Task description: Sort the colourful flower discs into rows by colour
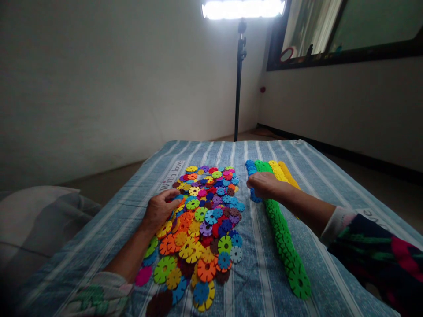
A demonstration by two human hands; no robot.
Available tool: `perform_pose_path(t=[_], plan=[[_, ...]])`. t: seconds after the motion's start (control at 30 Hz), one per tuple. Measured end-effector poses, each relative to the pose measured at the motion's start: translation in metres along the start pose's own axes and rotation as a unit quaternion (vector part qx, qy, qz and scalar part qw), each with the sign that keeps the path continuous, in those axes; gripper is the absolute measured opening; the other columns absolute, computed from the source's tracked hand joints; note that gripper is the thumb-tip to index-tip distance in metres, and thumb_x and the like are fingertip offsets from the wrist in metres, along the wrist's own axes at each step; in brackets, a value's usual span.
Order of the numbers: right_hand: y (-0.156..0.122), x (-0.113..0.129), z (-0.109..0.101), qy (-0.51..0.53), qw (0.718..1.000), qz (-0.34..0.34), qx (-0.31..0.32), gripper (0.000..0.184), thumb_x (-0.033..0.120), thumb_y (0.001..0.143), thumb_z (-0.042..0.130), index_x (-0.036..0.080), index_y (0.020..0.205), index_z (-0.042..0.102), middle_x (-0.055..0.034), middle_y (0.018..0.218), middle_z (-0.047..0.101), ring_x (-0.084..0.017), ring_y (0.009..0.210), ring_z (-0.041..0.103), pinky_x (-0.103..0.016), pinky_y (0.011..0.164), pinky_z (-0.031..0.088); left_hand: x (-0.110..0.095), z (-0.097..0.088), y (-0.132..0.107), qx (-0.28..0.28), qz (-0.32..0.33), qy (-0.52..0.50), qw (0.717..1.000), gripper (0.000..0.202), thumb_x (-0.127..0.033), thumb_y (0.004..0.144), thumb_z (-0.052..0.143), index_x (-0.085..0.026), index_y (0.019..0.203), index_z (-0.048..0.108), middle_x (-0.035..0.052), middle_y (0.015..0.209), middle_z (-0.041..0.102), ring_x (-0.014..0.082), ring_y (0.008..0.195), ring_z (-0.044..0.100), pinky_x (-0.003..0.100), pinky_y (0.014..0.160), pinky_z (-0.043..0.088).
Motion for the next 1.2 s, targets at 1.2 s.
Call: perform_pose_path(t=[1.2], plan=[[0.157, 0.176, 0.020, 0.031, 0.988, -0.150, -0.019, 0.035, 0.027, 0.095, 0.038, 0.029, 0.120, 0.062, -0.0072, 0.121, 0.060, -0.022, 0.108, 0.059, -0.029, 0.084, 0.047, -0.002, 0.004, -0.012, -0.021, 0.056, -0.011, 0.998, 0.026, -0.009, 0.065, 0.061, -0.018, 0.088, 0.071, 0.0017, 0.089, 0.073, 0.0163, 0.084, 0.067, 0.029, 0.083, 0.054]])
Point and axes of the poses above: each hand's wrist, its own y-axis towards the middle knuckle, its own z-axis out of the palm, x = y × z, the point moved 5 cm from there along y, towards the middle knuckle
